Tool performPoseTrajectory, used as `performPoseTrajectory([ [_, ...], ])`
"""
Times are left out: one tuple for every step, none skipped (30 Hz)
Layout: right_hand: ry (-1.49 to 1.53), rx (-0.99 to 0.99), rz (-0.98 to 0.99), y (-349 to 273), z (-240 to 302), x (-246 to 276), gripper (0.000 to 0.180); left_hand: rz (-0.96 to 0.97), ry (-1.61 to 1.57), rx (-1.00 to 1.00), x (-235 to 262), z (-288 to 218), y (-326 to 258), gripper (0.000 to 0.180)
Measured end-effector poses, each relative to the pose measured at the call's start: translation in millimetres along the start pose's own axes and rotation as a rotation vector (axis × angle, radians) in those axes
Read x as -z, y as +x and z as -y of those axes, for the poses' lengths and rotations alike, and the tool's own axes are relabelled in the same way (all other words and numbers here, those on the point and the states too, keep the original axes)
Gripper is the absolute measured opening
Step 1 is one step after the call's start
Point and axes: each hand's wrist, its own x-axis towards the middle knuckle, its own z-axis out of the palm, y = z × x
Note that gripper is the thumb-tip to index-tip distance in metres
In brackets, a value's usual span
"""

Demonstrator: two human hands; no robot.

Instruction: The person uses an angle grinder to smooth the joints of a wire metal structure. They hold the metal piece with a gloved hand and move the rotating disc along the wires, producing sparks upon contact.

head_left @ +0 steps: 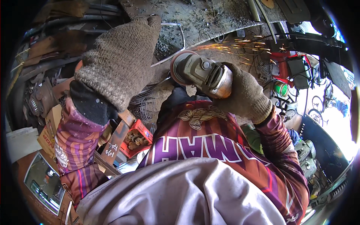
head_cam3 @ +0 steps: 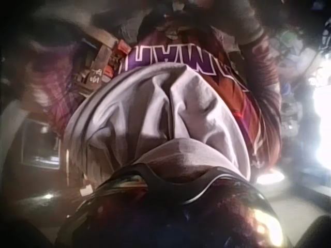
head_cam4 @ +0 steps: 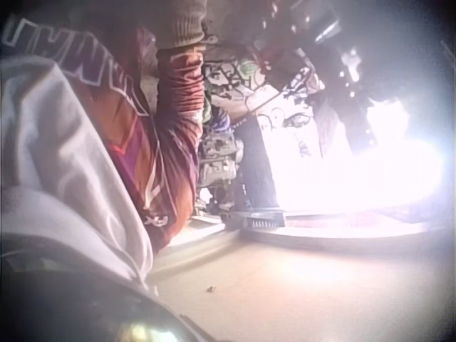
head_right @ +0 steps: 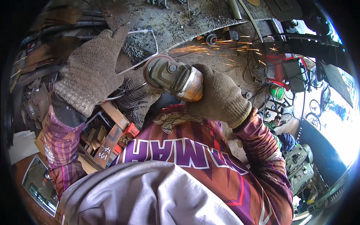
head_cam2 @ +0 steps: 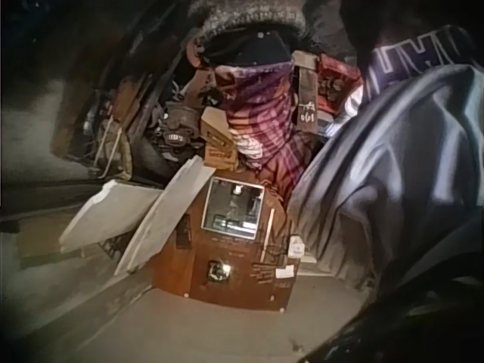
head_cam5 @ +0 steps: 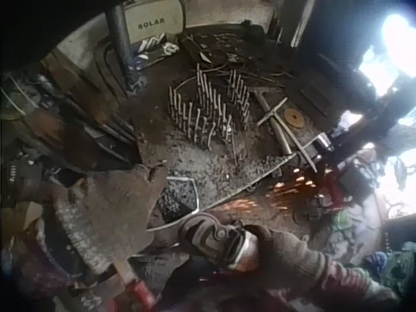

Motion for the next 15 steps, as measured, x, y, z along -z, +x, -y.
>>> performPoseTrajectory([
  [0.001, 0.012, 0.013, 1.4, 2.0, 3.1, 0.088, 0.011, -0.003, 0.021, 3.2, -0.6, -3.3, 0.096],
  [-0.016, 0.02, 0.033, 2.4, 4.3, 6.4, 0.087, 0.021, -0.001, 0.039, 7.5, -1.3, -5.5, 0.096],
  [-0.032, 0.03, 0.053, 3.5, 5.7, 8.8, 0.087, 0.031, 0.0, 0.057, 11.5, -2.0, -9.1, 0.096],
  [-0.037, 0.02, 0.048, 3.6, 4.2, 8.0, 0.087, 0.02, -0.007, 0.044, 7.3, -3.1, -4.2, 0.096],
  [-0.047, 0.01, 0.046, 3.8, 2.6, 7.1, 0.086, 0.013, -0.012, 0.037, 3.3, -3.5, -1.0, 0.095],
  [-0.057, 0.0, 0.044, 4.2, 1.1, 6.2, 0.085, 0.008, -0.017, 0.028, 0.9, -3.7, 1.4, 0.095],
  [-0.055, 0.004, 0.048, 6.2, 1.6, 7.6, 0.085, 0.016, -0.019, 0.033, 1.9, -4.5, 1.1, 0.095],
  [-0.016, -0.003, 0.067, 8.9, 3.1, 9.9, 0.084, 0.024, -0.014, 0.036, 4.1, -4.0, 0.7, 0.095],
  [0.023, -0.011, 0.085, 10.7, 3.4, 11.3, 0.082, 0.025, -0.014, 0.038, 3.4, -4.7, 3.6, 0.095],
  [0.024, -0.012, 0.086, 11.4, 1.3, 10.7, 0.082, 0.032, -0.014, 0.037, 3.8, -6.8, 3.6, 0.095],
  [0.008, -0.021, 0.09, 11.6, -1.7, 9.2, 0.083, 0.03, -0.012, 0.032, 3.1, -6.8, 5.5, 0.095],
  [-0.006, -0.015, 0.106, 12.8, -2.0, 8.7, 0.083, 0.047, -0.011, 0.05, 8.8, -8.1, 1.7, 0.095],
  [-0.001, -0.002, 0.118, 14.6, -2.1, 8.6, 0.083, 0.058, -0.008, 0.066, 13.1, -7.2, -0.5, 0.095],
  [0.021, 0.041, 0.095, 14.1, -3.4, 6.6, 0.084, 0.058, -0.006, 0.065, 13.5, -10.2, -2.8, 0.095],
  [0.043, 0.085, 0.073, 13.1, -3.9, 5.3, 0.084, 0.055, -0.006, 0.071, 13.1, -10.3, -4.7, 0.095],
])
